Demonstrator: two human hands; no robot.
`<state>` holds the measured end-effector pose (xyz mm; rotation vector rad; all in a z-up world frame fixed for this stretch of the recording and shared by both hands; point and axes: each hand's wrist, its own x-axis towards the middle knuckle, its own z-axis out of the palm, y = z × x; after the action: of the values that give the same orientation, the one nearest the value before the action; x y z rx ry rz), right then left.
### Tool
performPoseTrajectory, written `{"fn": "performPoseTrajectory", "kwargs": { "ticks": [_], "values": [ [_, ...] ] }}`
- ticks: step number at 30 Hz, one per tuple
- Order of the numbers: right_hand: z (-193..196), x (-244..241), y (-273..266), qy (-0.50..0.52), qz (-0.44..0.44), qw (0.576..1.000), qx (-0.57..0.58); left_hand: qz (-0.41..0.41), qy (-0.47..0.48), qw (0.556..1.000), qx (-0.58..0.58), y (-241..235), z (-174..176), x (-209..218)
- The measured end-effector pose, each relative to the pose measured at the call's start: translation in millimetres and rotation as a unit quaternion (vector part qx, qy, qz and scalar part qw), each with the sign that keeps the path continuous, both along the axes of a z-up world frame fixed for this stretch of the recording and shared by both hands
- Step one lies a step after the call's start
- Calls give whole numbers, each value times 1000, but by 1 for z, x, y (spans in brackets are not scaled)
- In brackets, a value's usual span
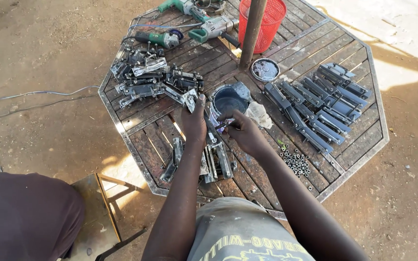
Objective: Applying a dark sealant or coating to small metal components using a manual applicator tool at a workbench.
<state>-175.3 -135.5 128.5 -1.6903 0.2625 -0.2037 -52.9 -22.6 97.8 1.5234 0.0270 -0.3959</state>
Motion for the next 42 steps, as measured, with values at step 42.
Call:
{"fn": "performPoseTrajectory", "kwargs": {
  "ticks": [42],
  "values": [
    [-20,9,-14,28,-54,998,17,52,-25,998,-24,1,-12,-7]
  ]
}}
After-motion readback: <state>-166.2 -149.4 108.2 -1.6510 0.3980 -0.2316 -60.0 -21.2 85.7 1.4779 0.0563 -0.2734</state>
